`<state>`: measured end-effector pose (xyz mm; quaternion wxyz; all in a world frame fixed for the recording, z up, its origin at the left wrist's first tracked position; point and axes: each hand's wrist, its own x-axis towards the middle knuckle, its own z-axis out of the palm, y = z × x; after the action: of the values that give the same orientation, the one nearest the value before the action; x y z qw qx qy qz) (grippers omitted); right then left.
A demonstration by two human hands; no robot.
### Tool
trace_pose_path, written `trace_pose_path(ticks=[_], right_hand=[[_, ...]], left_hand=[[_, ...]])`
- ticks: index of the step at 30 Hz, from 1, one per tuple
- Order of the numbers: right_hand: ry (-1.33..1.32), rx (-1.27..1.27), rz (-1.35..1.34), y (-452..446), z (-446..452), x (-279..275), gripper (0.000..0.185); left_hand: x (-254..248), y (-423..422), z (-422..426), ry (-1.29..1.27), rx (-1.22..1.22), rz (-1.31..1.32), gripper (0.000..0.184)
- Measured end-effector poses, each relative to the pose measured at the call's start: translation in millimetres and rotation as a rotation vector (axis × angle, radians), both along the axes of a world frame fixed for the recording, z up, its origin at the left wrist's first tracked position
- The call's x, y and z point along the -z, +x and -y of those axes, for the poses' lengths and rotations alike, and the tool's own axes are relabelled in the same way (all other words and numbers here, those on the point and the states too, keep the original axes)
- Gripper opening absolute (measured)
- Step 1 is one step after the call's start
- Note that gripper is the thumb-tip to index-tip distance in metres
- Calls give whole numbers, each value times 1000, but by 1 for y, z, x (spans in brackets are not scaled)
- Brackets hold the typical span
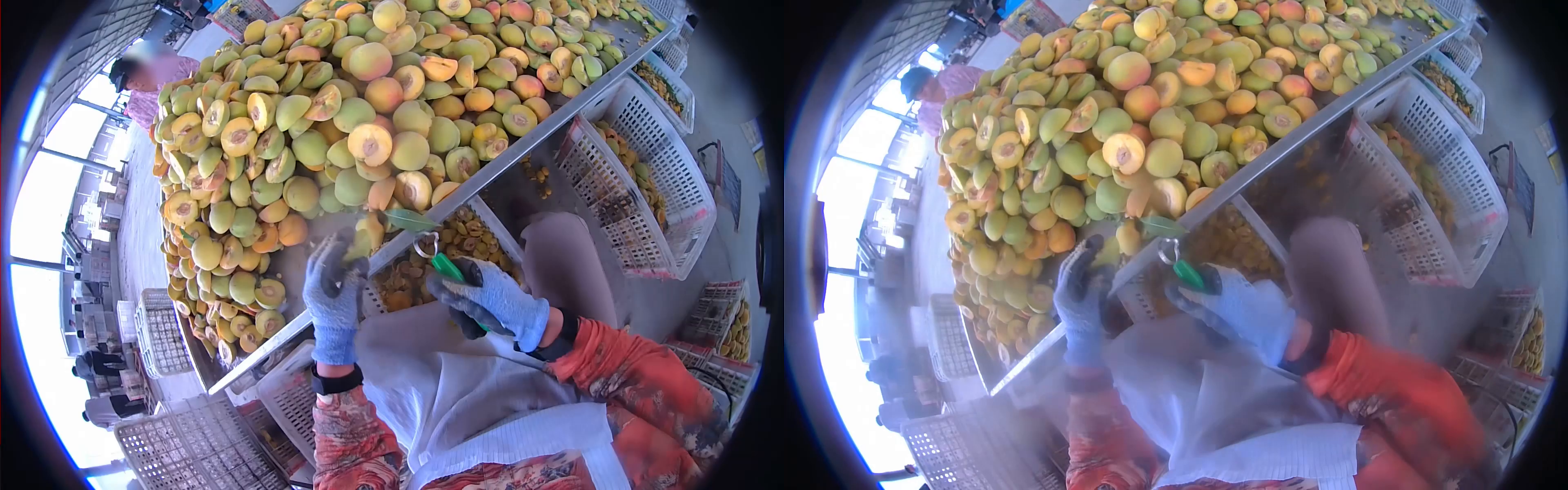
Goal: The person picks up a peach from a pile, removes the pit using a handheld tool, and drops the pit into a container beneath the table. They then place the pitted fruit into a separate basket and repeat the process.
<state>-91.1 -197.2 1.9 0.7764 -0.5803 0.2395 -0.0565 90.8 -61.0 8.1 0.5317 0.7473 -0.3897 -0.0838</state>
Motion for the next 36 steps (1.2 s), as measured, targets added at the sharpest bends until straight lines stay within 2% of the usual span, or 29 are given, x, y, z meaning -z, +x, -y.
trace_pose_path(ticks=[1,3,4,6,7,9,10,11,13,14,15,17,18,19,20,21,23,26,28,30,31,32,33,34,35,36], right_hand=[[664,66,-1,8,-3,-12,38],[689,46,-67,13,-11,-32,35],[588,-38,-76,11,-15,-40,35],[481,-158,-64,9,-21,-41,33],[476,-172,-70,9,-27,-40,33],[483,-200,-16,9,-36,-40,26],[359,-185,-23,13,-44,-27,24],[349,-191,-24,9,-48,-33,24],[-440,-22,-45,3,-55,-49,25],[-931,8,43,-1,-52,-31,27],[-938,-2,45,-7,-53,-31,27],[-1327,-159,90,-17,-59,-30,37],[-1331,-159,90,-20,-65,-27,37],[-1447,-219,73,-22,-72,-21,39],[-1561,-279,54,-22,-76,-17,42],[-1564,-278,55,-21,-78,-16,42],[-1781,-307,41,-19,-82,-15,45],[-1882,-416,-15,-23,-86,-23,46],[-1848,-413,39,-23,-88,-7,45],[-1806,-408,83,-27,-95,-7,44],[-1543,-420,34,-28,-101,-10,43],[-1279,-421,-13,-28,-103,-13,42],[-1280,-419,-17,-29,-100,-12,42],[-1254,-376,110,-30,-99,-8,41],[-1222,-329,237,-32,-98,-3,40],[-1215,-326,235,-33,-95,3,40]], left_hand=[[-12,-26,-6,39,56,66,42],[-22,-62,-17,90,152,49,48],[-29,-76,-18,82,138,43,48],[-40,-96,-24,-577,-104,-759,46],[-37,-98,-31,-587,-117,-757,46],[-28,-97,-43,-427,-58,-1162,46],[-27,-103,-43,-289,-48,-1095,47],[-20,-103,-47,-300,-48,-1094,47],[-4,-100,-54,-465,-85,-1092,43],[-5,-96,-56,-433,-193,-1158,40],[-2,-92,-62,-445,-198,-1160,40],[2,-85,-70,-374,-193,-1247,42],[-4,-93,-65,-482,-224,-1189,42],[-7,-94,-62,-485,-221,-1189,42],[-8,-94,-60,-575,-211,-1274,42],[-10,-95,-58,-666,-201,-1357,41],[-14,-100,-59,-652,-218,-1320,39],[-19,-104,-63,-603,-263,-1257,34],[-24,-109,-64,-571,-284,-1234,31],[-31,-121,-62,136,-354,371,22],[-33,-125,-59,134,-352,370,22],[-34,-128,-56,-2,-381,215,19],[-34,-129,-53,-137,-410,56,16],[-33,-130,-52,-133,-407,53,16],[-33,-129,-53,-205,-423,-165,17],[-33,-127,-53,-275,-438,-383,18]])
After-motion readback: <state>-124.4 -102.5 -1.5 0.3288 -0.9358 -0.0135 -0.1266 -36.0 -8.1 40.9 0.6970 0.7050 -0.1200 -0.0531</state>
